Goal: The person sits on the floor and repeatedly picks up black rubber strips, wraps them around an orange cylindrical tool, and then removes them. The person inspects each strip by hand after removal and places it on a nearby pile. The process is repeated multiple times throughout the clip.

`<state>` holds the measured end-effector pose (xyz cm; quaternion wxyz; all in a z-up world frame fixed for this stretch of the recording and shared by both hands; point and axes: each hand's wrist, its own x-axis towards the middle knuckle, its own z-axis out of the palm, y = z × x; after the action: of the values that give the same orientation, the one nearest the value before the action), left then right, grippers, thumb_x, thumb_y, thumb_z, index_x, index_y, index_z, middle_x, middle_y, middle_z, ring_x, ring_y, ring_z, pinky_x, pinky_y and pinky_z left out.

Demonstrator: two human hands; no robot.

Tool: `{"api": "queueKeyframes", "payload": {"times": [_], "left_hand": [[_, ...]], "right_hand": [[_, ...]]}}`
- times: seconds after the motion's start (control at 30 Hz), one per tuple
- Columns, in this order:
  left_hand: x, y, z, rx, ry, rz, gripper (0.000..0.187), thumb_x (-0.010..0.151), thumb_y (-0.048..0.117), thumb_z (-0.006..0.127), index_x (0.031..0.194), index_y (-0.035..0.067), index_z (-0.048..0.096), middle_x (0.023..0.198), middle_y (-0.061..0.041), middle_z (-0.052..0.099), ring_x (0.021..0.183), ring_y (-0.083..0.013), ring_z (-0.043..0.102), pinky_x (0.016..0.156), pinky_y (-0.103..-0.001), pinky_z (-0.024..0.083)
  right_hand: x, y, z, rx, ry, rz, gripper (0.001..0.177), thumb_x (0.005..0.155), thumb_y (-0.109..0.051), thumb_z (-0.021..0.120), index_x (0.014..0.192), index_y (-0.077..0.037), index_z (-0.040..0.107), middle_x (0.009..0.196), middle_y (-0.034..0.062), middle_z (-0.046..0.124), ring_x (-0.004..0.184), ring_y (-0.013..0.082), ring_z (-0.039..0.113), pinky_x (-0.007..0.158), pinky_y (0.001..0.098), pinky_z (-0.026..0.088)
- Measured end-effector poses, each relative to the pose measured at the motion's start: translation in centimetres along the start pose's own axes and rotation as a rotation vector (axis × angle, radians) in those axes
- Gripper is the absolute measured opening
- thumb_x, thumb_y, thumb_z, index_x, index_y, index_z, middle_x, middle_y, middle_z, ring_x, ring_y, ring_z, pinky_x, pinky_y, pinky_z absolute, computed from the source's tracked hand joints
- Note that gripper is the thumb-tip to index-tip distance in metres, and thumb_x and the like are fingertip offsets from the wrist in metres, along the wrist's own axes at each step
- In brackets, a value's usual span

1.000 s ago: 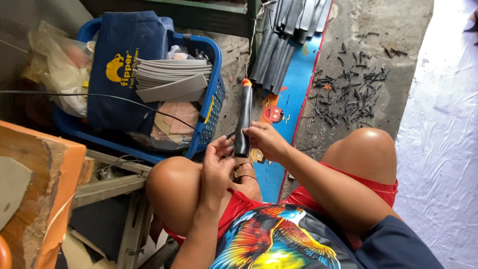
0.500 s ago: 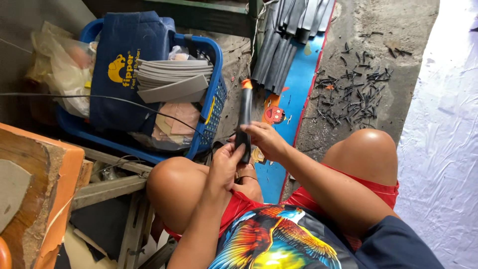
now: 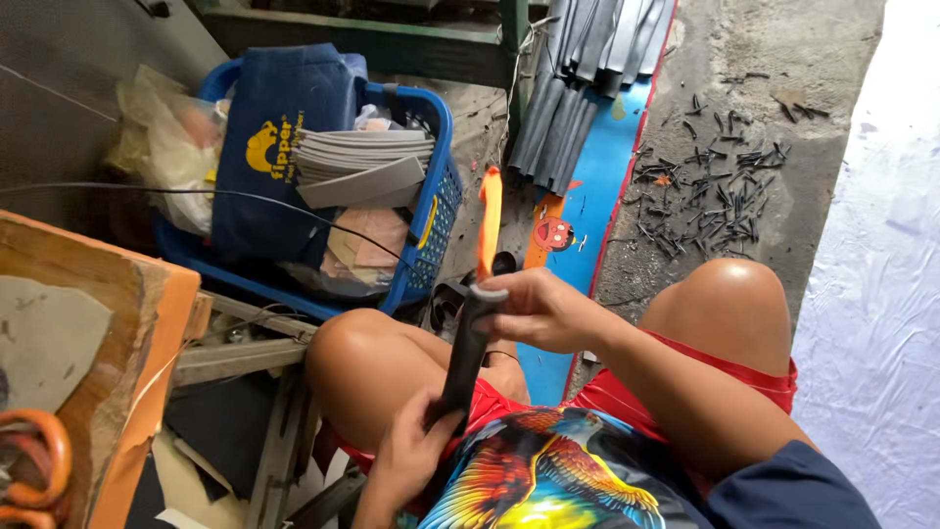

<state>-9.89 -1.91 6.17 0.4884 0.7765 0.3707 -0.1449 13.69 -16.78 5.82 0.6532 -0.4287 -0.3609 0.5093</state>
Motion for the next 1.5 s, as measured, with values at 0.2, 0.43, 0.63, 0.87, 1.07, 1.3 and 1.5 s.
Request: {"api": "queueKeyframes", "payload": {"times": [0.2, 0.43, 0.63, 0.87, 1.07, 1.3, 1.5], "left_hand": [[4.5, 5.7, 1.9, -0.287, -0.227, 0.382, 0.021, 0.093, 0.022, 0.069, 0.102, 0.004, 0.077, 0.097, -0.006, 0.083, 0.090, -0.0147, 0.077, 0.084, -0.027, 0.060], [12.2, 13.0, 7.2, -0.306, -0.220, 0.601, 0.034, 0.084, 0.010, 0.082, 0.114, 0.006, 0.067, 0.091, -0.009, 0.070, 0.078, -0.0179, 0.073, 0.072, -0.031, 0.063], [15.8, 13.0, 17.3, -0.647, -0.241, 0.375, 0.038, 0.090, 0.016, 0.083, 0.109, 0.002, 0.053, 0.094, -0.007, 0.056, 0.069, -0.0214, 0.074, 0.063, -0.028, 0.064], [16.7, 11.6, 21.2, -0.422, -0.292, 0.306, 0.026, 0.088, 0.029, 0.087, 0.095, 0.005, 0.078, 0.079, -0.004, 0.066, 0.058, -0.0078, 0.065, 0.050, -0.021, 0.055], [17.4, 11.9, 16.8, -0.593, -0.576, 0.137, 0.047, 0.104, 0.046, 0.060, 0.107, 0.000, 0.070, 0.096, -0.010, 0.067, 0.070, -0.0136, 0.060, 0.062, -0.025, 0.049], [19.5, 9.1, 16.3, -0.500, -0.754, 0.203, 0.031, 0.099, 0.033, 0.070, 0.114, 0.006, 0.077, 0.091, -0.008, 0.071, 0.081, -0.0168, 0.065, 0.073, -0.029, 0.051], [18.5, 9.2, 16.8, -0.405, -0.733, 0.279, 0.037, 0.093, 0.028, 0.077, 0.123, 0.006, 0.077, 0.112, -0.005, 0.074, 0.097, -0.0149, 0.069, 0.085, -0.031, 0.052]], "right_hand": [[-3.7, -3.0, 0.3, -0.632, 0.412, -0.248, 0.021, 0.096, -0.011, 0.068, 0.116, -0.007, 0.064, 0.076, -0.0031, 0.054, 0.061, 0.0051, 0.043, 0.051, 0.0254, 0.041], [-15.4, -3.1, -3.3, -0.420, 1.193, -0.190, 0.046, 0.087, -0.001, 0.075, 0.130, -0.009, 0.060, 0.099, 0.0135, 0.078, 0.078, 0.0229, 0.076, 0.067, 0.0333, 0.065], [-24.3, 4.9, -5.4, -0.136, 1.499, -0.258, 0.051, 0.091, 0.002, 0.073, 0.135, 0.002, 0.047, 0.092, 0.0142, 0.072, 0.071, 0.0173, 0.071, 0.062, 0.0268, 0.064], [-26.6, 10.0, -7.8, -0.128, 1.640, -0.291, 0.054, 0.088, -0.001, 0.079, 0.129, 0.001, 0.045, 0.094, 0.0145, 0.069, 0.068, 0.0143, 0.071, 0.056, 0.0218, 0.062], [-25.5, 9.8, -8.4, -0.136, 1.651, -0.270, 0.048, 0.089, -0.003, 0.080, 0.124, 0.004, 0.049, 0.091, 0.0149, 0.068, 0.069, 0.0145, 0.071, 0.057, 0.0221, 0.063], [-23.3, 5.9, -7.4, -0.476, 1.708, -0.042, 0.044, 0.086, -0.018, 0.088, 0.122, -0.008, 0.064, 0.095, 0.0090, 0.072, 0.081, 0.0136, 0.070, 0.068, 0.0246, 0.060], [-19.6, 3.2, -5.4, -1.176, 0.981, -0.410, 0.032, 0.092, -0.006, 0.070, 0.122, -0.014, 0.074, 0.126, 0.0109, 0.073, 0.122, 0.0296, 0.065, 0.109, 0.0454, 0.045]]}}
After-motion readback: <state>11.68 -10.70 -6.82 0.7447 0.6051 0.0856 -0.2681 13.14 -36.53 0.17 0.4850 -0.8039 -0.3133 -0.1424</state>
